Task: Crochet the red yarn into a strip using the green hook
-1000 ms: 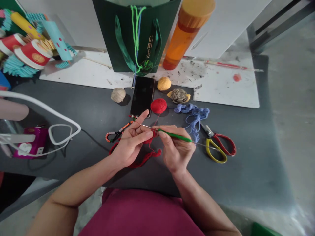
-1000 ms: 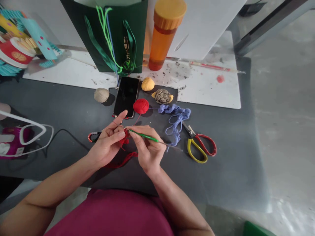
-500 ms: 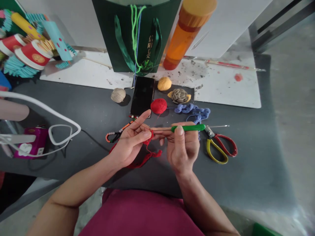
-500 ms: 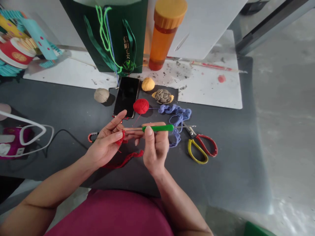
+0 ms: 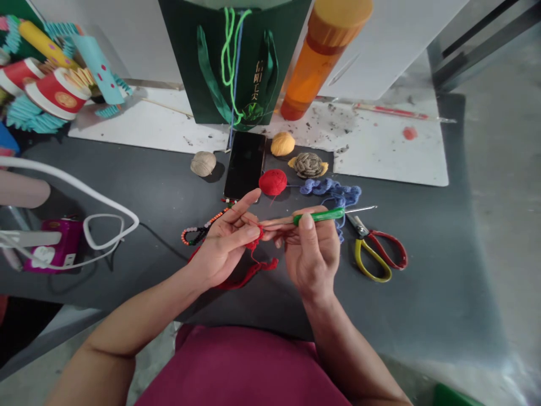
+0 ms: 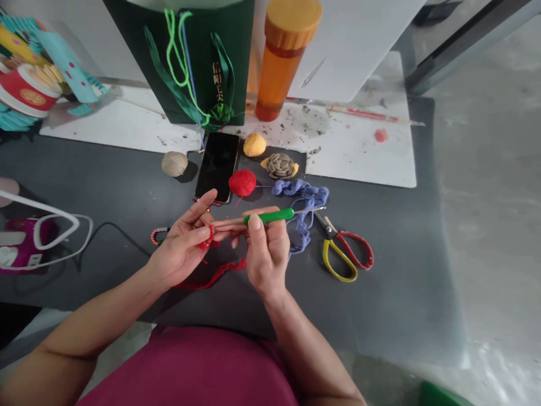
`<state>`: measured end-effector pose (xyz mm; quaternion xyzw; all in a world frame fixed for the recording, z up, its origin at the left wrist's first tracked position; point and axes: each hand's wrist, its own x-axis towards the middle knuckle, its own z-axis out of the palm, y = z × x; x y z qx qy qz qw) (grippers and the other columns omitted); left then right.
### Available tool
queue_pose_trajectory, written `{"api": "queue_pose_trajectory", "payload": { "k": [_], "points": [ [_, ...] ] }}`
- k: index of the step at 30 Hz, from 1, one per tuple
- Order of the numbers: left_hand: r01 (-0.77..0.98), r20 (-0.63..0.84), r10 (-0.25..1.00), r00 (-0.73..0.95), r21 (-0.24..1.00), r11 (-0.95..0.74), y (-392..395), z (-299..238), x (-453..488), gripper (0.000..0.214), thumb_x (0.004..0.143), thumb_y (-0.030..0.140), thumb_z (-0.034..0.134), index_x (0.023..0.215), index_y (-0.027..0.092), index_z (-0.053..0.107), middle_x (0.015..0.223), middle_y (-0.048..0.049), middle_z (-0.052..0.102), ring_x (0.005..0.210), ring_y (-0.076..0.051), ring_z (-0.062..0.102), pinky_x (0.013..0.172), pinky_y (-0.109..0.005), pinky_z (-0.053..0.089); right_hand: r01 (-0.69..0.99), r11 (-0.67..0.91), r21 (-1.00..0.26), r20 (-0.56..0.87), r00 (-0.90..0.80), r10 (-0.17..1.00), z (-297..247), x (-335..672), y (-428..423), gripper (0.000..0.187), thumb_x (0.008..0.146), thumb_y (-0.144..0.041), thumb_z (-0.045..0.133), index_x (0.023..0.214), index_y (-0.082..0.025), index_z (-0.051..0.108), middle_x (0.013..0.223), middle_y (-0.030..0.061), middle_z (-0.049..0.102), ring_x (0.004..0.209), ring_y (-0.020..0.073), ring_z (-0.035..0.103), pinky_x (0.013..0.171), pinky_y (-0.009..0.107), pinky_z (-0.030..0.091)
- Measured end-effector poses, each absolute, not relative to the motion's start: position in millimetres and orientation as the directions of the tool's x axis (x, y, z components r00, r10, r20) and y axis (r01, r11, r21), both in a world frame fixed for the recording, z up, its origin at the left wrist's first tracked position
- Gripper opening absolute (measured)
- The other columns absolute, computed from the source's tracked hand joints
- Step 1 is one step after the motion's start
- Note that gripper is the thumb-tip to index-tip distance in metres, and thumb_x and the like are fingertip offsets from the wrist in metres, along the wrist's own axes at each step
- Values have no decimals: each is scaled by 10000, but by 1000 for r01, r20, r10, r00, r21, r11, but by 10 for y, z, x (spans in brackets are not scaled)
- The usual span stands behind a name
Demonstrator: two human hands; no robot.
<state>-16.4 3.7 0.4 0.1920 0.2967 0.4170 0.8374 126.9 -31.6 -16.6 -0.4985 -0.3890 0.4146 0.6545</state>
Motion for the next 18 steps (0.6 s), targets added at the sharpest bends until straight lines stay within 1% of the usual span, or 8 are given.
{"api": "queue_pose_trajectory", "payload": {
  "k": [3,6,9,12,14,18],
  "points": [
    [-584,-329,812,482,571,577,42,7,-165,486,737,188,937,1184,341,827,784,80,700,720,-69,634,792,-226,511,-169,188,-968,118,353,928,-173,1271,-317,155,1069,-462,569,1016,-317,572,670,-32,775,591,226,784,520,360,582],
    [-584,-331,817,473,577,572,42,10,-160,491,729,191,946,1183,337,829,775,79,697,718,-66,629,768,-213,507,-145,198,-969,137,347,928,-177,1272,-315,144,1076,-459,555,1028,-325,571,674,-28,776,642,242,806,584,392,624],
    [-582,-332,819,468,581,569,40,10,-151,495,721,193,954,1177,341,830,766,80,697,702,-65,626,751,-209,515,-119,193,-974,142,342,929,-183,1273,-317,167,1071,-479,559,1016,-320,566,666,-26,773,606,237,792,549,382,612],
    [-582,-333,825,457,589,561,41,4,-148,500,706,191,958,1168,333,832,768,72,701,701,-78,624,746,-224,528,-139,209,-968,152,338,929,-187,1285,-322,127,1077,-441,558,1021,-328,574,690,-34,786,615,231,794,562,379,609],
    [-573,-343,824,450,596,562,42,-2,-150,505,700,198,960,1172,324,831,767,67,699,701,-83,614,740,-231,526,-152,192,-970,135,320,938,-183,1305,-322,120,1082,-434,547,1025,-333,576,705,-36,791,619,228,796,555,370,596],
    [-551,-338,820,463,615,564,40,-3,-158,468,715,241,967,1158,313,836,781,60,692,701,-79,601,755,-239,518,-184,116,-976,64,265,962,-157,1340,-304,210,1058,-519,567,1007,-317,595,696,-26,789,559,210,767,483,333,532]
  ]
}}
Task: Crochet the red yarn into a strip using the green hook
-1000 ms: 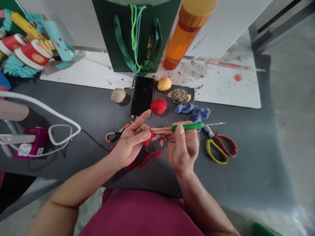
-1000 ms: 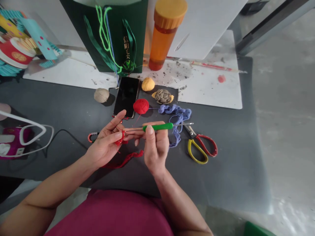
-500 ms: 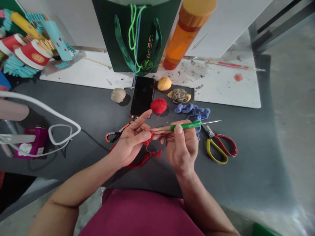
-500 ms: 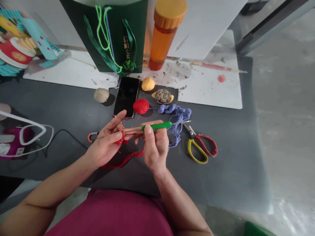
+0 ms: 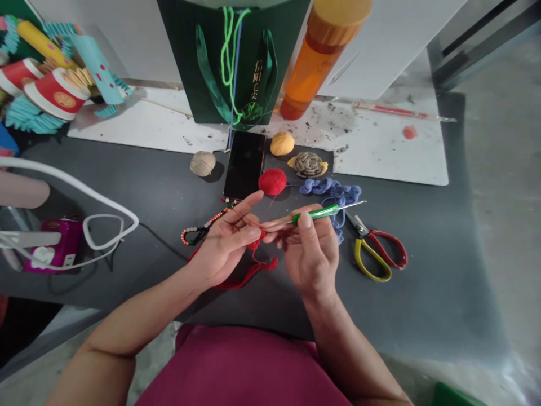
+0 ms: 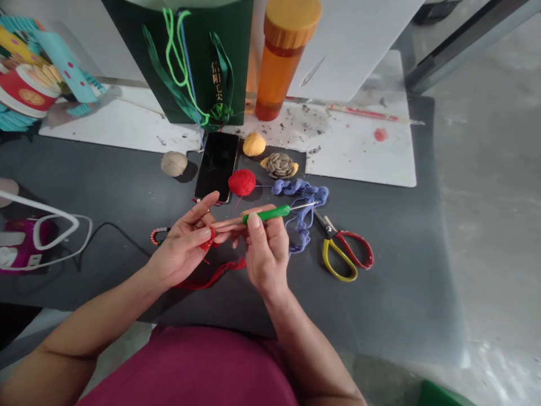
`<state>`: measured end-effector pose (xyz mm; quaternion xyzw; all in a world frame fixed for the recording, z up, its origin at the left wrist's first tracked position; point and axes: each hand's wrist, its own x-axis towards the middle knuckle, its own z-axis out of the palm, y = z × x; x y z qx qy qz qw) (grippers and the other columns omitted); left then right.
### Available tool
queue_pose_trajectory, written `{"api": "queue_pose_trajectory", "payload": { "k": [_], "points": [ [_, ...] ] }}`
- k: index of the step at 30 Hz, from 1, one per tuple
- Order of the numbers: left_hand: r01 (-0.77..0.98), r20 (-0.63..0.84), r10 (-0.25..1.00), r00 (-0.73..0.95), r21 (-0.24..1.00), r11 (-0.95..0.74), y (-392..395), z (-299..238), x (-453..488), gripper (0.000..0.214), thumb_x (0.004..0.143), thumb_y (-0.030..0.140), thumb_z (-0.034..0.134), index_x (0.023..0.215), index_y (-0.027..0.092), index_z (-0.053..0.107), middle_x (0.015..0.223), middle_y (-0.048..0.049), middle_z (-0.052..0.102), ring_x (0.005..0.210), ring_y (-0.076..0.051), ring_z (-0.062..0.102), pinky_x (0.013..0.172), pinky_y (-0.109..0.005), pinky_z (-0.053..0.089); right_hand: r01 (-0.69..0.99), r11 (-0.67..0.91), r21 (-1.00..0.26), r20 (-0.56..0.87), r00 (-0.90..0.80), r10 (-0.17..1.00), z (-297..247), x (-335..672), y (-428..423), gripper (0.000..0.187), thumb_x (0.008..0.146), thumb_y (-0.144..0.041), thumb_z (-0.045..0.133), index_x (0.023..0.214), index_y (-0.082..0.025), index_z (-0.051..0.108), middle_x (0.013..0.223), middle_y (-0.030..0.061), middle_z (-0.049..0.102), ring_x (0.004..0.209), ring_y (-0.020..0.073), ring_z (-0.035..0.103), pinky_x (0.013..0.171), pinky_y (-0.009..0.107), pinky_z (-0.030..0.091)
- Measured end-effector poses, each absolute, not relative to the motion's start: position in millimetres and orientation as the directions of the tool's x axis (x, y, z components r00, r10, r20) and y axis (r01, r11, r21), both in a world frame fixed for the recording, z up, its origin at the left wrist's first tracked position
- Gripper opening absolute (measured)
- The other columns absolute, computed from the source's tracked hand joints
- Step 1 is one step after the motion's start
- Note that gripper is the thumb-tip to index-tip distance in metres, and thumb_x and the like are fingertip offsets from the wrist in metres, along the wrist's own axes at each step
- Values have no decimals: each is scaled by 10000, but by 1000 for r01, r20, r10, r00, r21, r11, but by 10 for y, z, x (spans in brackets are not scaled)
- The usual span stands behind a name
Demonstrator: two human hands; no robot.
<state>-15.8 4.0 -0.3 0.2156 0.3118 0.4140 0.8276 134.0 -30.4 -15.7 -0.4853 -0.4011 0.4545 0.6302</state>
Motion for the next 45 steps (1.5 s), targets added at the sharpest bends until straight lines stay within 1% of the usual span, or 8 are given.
{"api": "queue_pose_trajectory", "payload": {
  "k": [6,10,14,20,26,34,38,45],
  "points": [
    [-509,-294,856,426,705,495,-3,31,-143,508,737,297,965,1222,339,820,760,67,658,711,-80,619,776,-247,528,-257,201,-945,129,274,953,-126,1255,-311,193,979,-480,732,970,-296,677,802,-34,836,555,154,728,519,293,569],
    [-454,-273,907,322,796,401,-54,38,-137,603,761,303,952,1334,347,770,748,68,662,723,-87,609,758,-238,521,26,347,-938,337,315,887,-118,1225,-333,42,981,-331,745,986,-302,775,933,14,868,755,194,805,665,350,655],
    [-454,-300,898,323,783,425,-60,20,-139,635,771,270,944,1372,314,744,756,67,676,733,-89,596,776,-240,510,292,441,-849,515,272,813,-113,1229,-338,163,920,-186,784,990,-328,824,965,21,870,831,221,822,731,393,681],
    [-529,-401,793,459,594,606,4,15,-165,714,766,206,925,1434,299,693,715,94,637,671,-66,562,734,-213,491,14,282,-959,262,419,870,-139,1191,-361,48,948,-330,783,965,-285,780,884,12,865,719,190,792,676,357,650],
    [-536,-402,800,446,596,598,32,19,-184,643,734,210,957,1338,301,758,738,92,665,676,-45,555,724,-183,492,-96,211,-973,143,469,872,-122,1185,-346,138,1026,-419,674,976,-294,642,784,-19,842,565,172,771,470,288,524],
    [-538,-338,770,541,564,626,48,-5,-172,444,733,242,951,1160,307,847,823,40,726,728,-72,615,763,-222,526,-342,53,-938,-50,286,957,-118,1300,-289,239,1016,-520,646,977,-289,599,680,-39,798,499,167,724,422,270,449],
    [-535,-243,807,539,641,550,20,2,-156,401,792,258,924,1175,346,848,787,46,700,688,-68,597,761,-238,528,-476,-28,-879,-137,194,971,-99,1246,-287,318,906,-570,780,918,-275,665,642,-65,763,430,110,606,423,240,428],
    [-410,-163,881,444,837,362,-19,-59,-175,626,797,200,913,1369,392,748,909,49,716,823,-87,625,859,-241,537,-506,-1,-862,-183,310,933,-90,1197,-273,281,807,-519,891,855,-289,737,760,-44,778,535,96,571,573,263,530]
  ]
}}
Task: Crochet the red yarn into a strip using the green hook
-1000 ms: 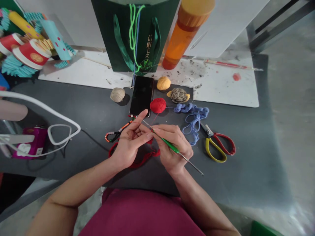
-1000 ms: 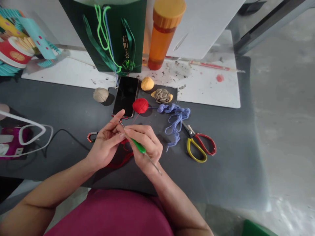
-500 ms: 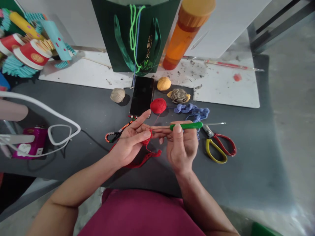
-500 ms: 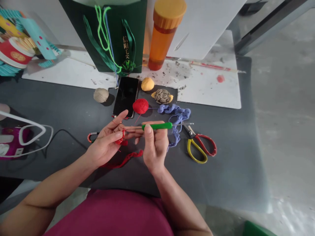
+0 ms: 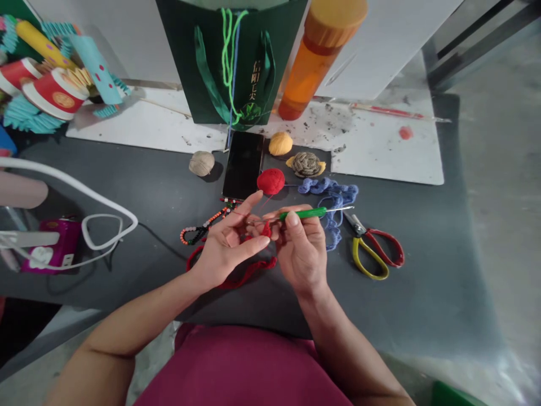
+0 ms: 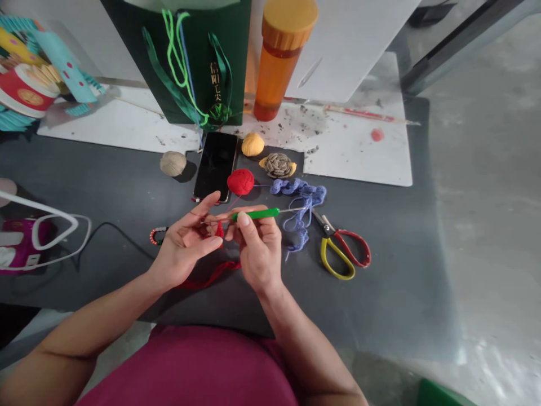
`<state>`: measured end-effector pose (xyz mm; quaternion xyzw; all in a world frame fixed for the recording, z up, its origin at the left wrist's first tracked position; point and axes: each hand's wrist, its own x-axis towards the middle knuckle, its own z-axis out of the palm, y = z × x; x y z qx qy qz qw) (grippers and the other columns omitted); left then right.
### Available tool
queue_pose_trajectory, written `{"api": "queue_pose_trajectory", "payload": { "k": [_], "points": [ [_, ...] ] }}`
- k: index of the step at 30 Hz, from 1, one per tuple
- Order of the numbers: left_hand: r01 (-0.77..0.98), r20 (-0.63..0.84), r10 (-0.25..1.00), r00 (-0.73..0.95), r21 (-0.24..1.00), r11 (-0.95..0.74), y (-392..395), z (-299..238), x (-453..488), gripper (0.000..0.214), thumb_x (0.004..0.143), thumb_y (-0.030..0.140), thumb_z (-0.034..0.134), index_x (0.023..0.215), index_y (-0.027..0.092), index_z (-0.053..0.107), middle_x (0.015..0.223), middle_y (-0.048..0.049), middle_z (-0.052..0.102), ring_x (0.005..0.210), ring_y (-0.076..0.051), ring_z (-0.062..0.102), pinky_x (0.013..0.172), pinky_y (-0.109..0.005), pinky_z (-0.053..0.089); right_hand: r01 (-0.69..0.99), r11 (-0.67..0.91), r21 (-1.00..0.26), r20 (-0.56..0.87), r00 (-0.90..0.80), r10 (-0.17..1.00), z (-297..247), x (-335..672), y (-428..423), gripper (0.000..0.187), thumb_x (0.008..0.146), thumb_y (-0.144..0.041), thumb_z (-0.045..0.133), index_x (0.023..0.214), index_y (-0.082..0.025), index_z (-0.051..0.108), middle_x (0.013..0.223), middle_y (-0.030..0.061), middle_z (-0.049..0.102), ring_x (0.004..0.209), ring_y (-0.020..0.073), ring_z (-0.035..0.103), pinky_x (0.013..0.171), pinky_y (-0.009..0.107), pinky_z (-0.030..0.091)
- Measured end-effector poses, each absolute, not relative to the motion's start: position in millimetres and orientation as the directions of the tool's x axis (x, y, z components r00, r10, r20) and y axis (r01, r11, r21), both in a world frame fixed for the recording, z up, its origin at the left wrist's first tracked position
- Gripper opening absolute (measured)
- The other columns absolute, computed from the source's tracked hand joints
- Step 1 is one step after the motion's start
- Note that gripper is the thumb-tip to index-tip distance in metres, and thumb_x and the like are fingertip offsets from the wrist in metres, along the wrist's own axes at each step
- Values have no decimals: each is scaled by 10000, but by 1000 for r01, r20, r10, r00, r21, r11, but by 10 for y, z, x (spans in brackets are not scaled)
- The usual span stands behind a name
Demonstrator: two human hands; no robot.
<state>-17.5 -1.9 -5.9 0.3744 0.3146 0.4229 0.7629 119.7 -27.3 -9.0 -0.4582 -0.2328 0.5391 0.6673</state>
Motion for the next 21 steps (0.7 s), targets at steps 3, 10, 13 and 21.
{"api": "queue_pose_trajectory", "payload": {
  "k": [3,10,13,21],
  "points": [
    [-362,-176,893,415,868,339,-20,-48,-188,673,804,221,907,1433,353,706,865,44,694,842,-109,635,903,-271,540,-532,-15,-847,-206,300,931,-82,1223,-267,258,803,-504,895,851,-298,748,738,-45,758,554,98,557,599,262,527],
    [-305,-197,893,405,891,335,-22,-48,-174,684,768,269,939,1412,338,718,1015,5,757,982,-166,682,996,-338,553,-556,-90,-826,-279,266,923,-83,1253,-244,284,802,-516,884,881,-287,736,793,-41,773,558,85,541,590,251,508],
    [-280,-141,914,380,925,259,-35,-33,-189,509,878,346,856,1374,330,746,974,2,776,906,-152,699,917,-316,581,-570,-68,-819,-263,266,928,-63,1255,-244,288,786,-513,898,867,-286,740,770,-42,772,568,86,562,580,239,503],
    [-105,154,947,282,986,-129,-81,-2,-252,791,874,234,847,1596,332,539,918,5,802,819,-162,737,932,-335,615,-626,-83,-775,-242,173,955,-18,1224,-282,315,733,-534,948,819,-298,757,703,-60,756,514,81,522,524,220,485]
  ]
}}
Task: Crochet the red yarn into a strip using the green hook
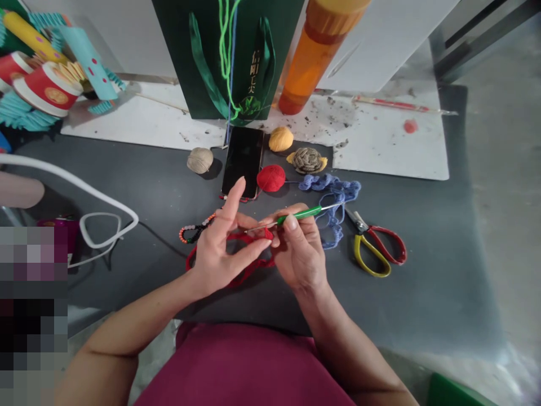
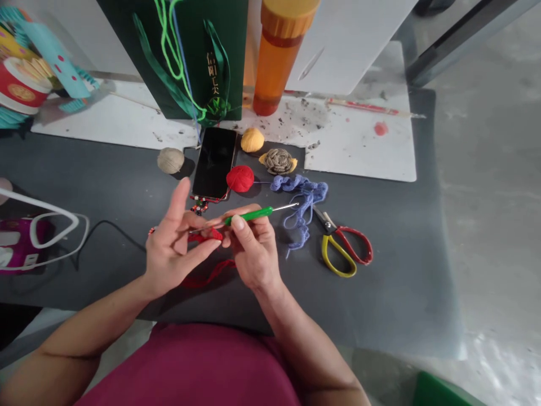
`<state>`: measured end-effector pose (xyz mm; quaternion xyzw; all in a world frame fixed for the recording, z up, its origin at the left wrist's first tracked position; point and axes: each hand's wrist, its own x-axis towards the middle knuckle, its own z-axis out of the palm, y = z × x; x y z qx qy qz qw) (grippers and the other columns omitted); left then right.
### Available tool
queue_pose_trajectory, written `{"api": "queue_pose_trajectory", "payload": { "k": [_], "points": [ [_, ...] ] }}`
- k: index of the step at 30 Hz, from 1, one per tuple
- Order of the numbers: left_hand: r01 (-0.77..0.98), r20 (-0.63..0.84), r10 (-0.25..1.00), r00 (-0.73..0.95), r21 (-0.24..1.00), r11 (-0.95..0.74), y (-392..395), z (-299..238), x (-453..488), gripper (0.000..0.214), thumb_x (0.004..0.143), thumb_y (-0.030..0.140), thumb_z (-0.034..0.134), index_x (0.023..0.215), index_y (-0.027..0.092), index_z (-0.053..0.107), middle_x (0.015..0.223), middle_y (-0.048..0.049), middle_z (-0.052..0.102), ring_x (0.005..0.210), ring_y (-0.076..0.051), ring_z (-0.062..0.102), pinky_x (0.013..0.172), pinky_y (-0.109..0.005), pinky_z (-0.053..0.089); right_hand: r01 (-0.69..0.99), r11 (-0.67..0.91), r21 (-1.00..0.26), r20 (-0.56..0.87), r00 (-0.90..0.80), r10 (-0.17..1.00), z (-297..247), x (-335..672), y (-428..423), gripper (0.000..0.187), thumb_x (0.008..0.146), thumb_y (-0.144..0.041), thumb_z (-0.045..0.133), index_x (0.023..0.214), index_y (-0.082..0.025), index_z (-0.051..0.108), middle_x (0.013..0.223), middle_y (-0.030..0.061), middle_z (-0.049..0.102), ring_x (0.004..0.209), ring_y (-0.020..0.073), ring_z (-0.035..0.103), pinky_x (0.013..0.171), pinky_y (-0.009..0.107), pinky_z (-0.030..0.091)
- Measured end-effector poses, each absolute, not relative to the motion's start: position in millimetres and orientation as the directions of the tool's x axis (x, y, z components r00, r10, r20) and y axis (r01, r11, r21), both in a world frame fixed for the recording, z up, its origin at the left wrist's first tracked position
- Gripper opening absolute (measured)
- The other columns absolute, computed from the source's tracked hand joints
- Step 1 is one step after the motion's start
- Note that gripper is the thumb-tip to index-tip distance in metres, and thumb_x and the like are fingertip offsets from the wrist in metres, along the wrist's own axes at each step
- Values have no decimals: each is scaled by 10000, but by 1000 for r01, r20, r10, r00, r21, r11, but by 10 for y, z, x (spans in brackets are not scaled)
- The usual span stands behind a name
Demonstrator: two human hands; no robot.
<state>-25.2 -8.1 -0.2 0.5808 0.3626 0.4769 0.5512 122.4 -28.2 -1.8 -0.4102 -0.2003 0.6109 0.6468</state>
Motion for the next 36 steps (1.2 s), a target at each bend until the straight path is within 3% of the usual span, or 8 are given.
{"api": "queue_pose_trajectory", "payload": {
  "k": [2,5,9,13,21,36],
  "points": [
    [-137,-16,945,326,988,64,-58,-7,-226,845,885,258,836,1643,325,468,914,2,778,859,-168,733,926,-333,622,-648,-105,-754,-283,177,943,-36,1221,-267,316,716,-519,963,823,-298,765,715,-65,764,517,69,532,534,205,489],
    [-160,-109,931,349,972,174,-26,-18,-194,914,849,256,864,1657,326,443,872,16,726,895,-171,710,999,-356,604,-648,-101,-755,-303,208,930,-66,1208,-243,313,721,-522,957,833,-298,769,727,-62,767,552,76,566,572,211,514],
    [-136,-106,942,318,978,156,-14,-55,-188,871,852,273,857,1633,339,479,855,20,680,856,-175,675,959,-381,612,-593,-42,-804,-258,284,923,-118,1165,-238,276,744,-519,941,830,-311,782,720,-67,749,599,88,601,579,213,504],
    [-136,-102,956,277,980,144,-12,-94,-188,860,838,270,867,1613,357,502,851,31,659,819,-149,646,912,-336,607,-509,-26,-860,-229,339,912,-179,1149,-245,250,737,-505,946,820,-308,815,799,-55,784,680,96,662,620,218,537],
    [-207,-171,962,215,954,216,6,-98,-177,888,792,307,915,1589,386,533,872,37,606,801,-127,603,842,-284,592,-472,-42,-881,-188,267,945,-157,1218,-227,210,701,-360,983,842,-316,834,811,-49,815,745,123,742,720,256,630],
    [-279,-134,961,241,939,201,20,-148,-162,658,834,401,885,1458,360,680,889,26,609,797,-111,566,798,-236,546,-508,-34,-861,-184,247,952,-132,1259,-214,234,715,-344,975,862,-289,801,765,-53,783,677,105,697,671,244,603]
  ]
}}
